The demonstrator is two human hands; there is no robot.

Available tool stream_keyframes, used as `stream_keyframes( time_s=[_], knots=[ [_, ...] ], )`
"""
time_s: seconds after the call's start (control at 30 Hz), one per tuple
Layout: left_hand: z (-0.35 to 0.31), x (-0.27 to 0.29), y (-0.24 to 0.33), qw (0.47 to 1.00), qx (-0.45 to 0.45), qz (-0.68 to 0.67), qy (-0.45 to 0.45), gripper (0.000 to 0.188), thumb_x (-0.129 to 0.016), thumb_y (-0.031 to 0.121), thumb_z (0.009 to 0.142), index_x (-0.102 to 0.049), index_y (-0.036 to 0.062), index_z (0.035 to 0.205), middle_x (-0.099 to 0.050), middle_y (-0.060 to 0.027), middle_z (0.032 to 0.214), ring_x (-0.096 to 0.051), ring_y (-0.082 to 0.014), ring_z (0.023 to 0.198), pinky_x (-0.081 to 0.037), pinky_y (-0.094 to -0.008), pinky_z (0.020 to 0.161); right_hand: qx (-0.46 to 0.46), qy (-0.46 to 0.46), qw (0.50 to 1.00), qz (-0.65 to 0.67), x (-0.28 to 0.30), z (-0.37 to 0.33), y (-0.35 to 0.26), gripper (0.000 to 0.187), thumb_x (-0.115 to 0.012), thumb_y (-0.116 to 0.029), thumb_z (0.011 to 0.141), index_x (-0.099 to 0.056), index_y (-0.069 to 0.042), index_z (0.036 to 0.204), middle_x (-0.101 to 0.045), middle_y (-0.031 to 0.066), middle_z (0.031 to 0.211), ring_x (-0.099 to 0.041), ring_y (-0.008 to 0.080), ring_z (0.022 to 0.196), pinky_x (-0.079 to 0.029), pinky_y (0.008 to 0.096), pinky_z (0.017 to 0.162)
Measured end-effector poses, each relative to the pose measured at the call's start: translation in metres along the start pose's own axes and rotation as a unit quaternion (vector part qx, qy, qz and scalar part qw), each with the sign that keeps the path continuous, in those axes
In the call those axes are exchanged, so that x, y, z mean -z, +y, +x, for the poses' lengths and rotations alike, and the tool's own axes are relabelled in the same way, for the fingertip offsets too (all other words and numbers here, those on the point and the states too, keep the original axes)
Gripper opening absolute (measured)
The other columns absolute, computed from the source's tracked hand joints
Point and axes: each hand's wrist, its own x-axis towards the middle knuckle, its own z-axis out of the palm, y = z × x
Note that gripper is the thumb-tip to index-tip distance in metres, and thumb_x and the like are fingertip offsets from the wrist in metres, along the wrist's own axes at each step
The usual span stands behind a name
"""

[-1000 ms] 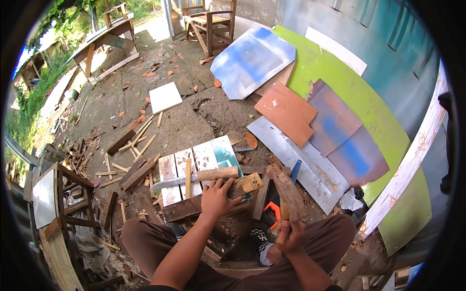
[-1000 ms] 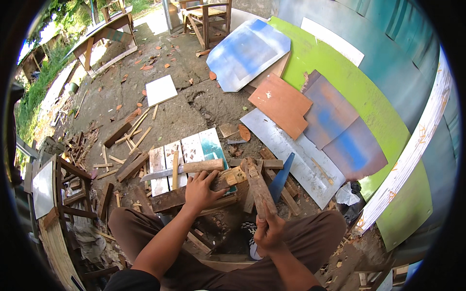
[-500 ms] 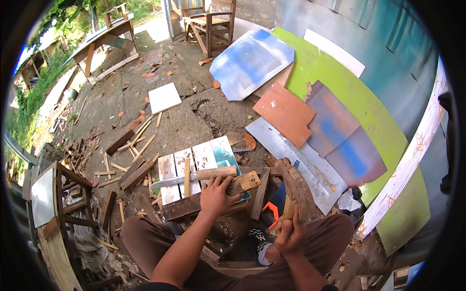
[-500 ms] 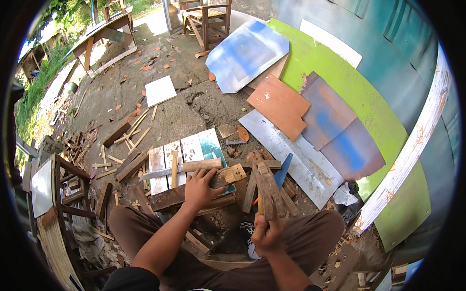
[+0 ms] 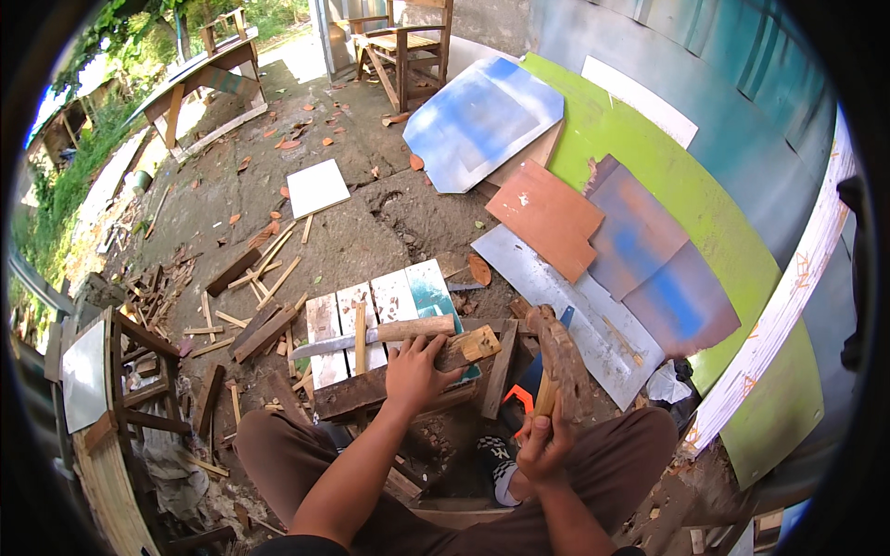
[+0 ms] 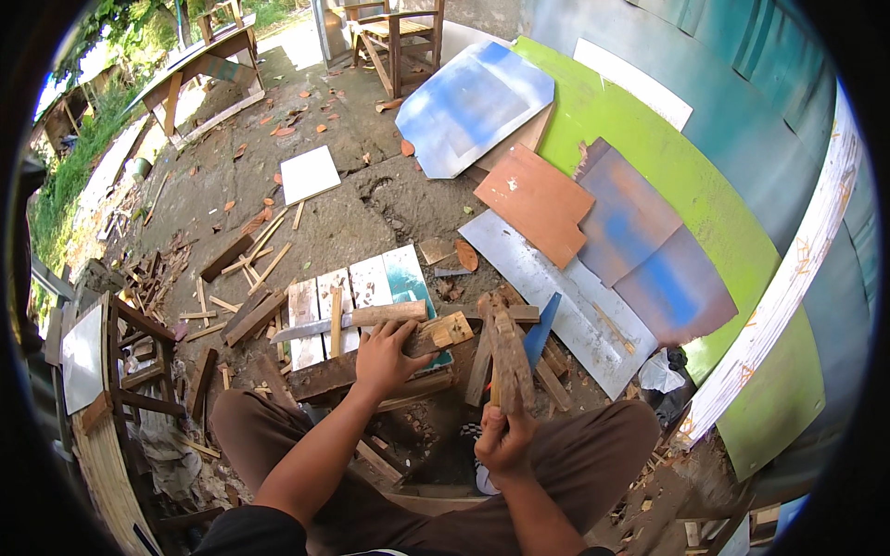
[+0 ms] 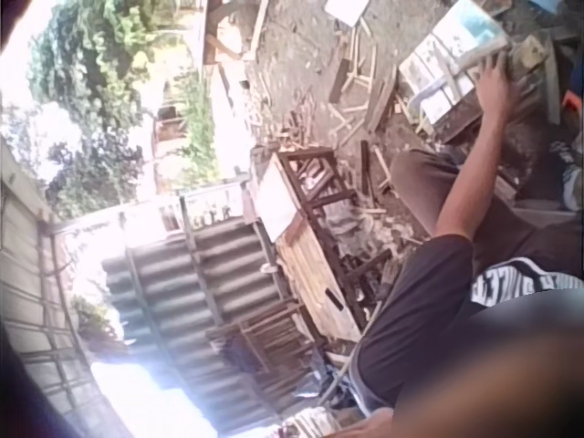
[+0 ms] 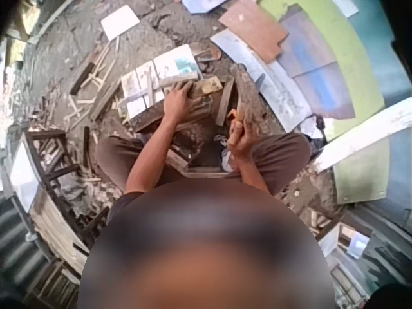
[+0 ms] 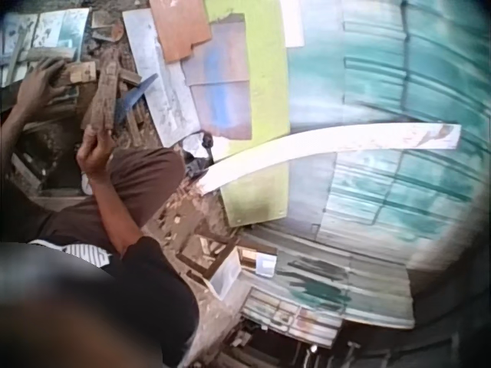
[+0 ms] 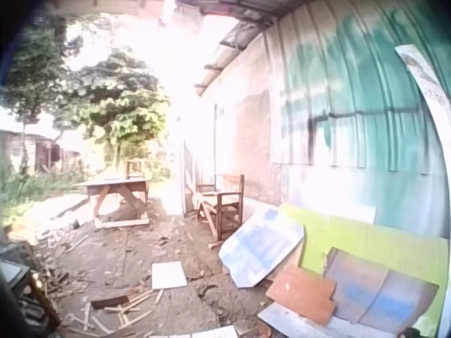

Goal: The person sits on the ground and repeatedly hammers a small wooden piece placed on a larger board. They adjust the wood's position several times and continue striking it with a hammer. The person briefly picks up a small fragment from the ground and resumes hammering.

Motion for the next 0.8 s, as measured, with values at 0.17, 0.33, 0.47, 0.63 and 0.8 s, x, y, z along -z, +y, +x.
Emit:
stream_keyframes(
  time_s=[0.17,0.33,0.47,0.63,0.8],
  knots=[
    [0.001,0.004,0.002,1.0,0.004,-0.005,-0.01,0.073,-0.084,0.06,0.078,-0.07,0.0163,0.136,-0.071,-0.0084,0.124,-0.065,-0.0285,0.121,-0.048,-0.0477,0.1,-0.148,-0.064,0.982,-0.099,-0.022,-0.004,0.019,0.049,-0.052,-0.012,0.108,-0.05,0.0,0.156,-0.062,0.0108,0.07,-0.06,0.0183,0.057,-0.049,0.0336,0.056],
    [0.001,0.002,0.001,1.0,-0.004,0.005,0.01,0.073,-0.084,0.06,0.078,-0.07,0.0165,0.135,-0.071,-0.0082,0.124,-0.065,-0.0285,0.12,-0.048,-0.0478,0.101,-0.162,-0.038,0.984,-0.056,-0.008,0.003,0.017,0.05,-0.053,-0.013,0.109,-0.05,-0.003,0.157,-0.062,0.0098,0.069,-0.06,0.0176,0.057,-0.047,0.0319,0.056],
    [0.0,-0.005,-0.003,1.0,0.002,-0.006,-0.008,0.073,-0.082,0.063,0.079,-0.068,0.0202,0.137,-0.07,-0.0072,0.123,-0.064,-0.0277,0.121,-0.047,-0.0496,0.101,-0.057,0.001,0.998,0.009,-0.007,-0.012,0.012,0.05,-0.052,-0.013,0.109,-0.05,-0.004,0.158,-0.062,0.0102,0.073,-0.059,0.0161,0.058,-0.047,0.0311,0.056],
    [0.002,-0.003,-0.002,1.0,-0.006,0.0,-0.002,0.074,-0.082,0.063,0.079,-0.068,0.02,0.137,-0.07,-0.0068,0.123,-0.064,-0.0275,0.121,-0.048,-0.0498,0.1,-0.166,-0.049,0.982,-0.076,-0.021,-0.019,0.031,0.052,-0.05,-0.014,0.111,-0.043,-0.007,0.162,-0.06,0.0081,0.082,-0.055,0.0151,0.062,-0.046,0.0312,0.06],
    [-0.001,0.002,0.001,1.0,0.008,-0.005,-0.004,0.074,-0.082,0.062,0.079,-0.068,0.0197,0.138,-0.07,-0.0061,0.122,-0.064,-0.0277,0.12,-0.048,-0.049,0.098,-0.252,-0.037,0.967,0.013,-0.008,-0.001,0.031,0.053,-0.047,-0.021,0.114,-0.039,-0.013,0.166,-0.054,-0.0016,0.075,-0.046,0.0065,0.058,-0.042,0.0261,0.053]
  ],
)
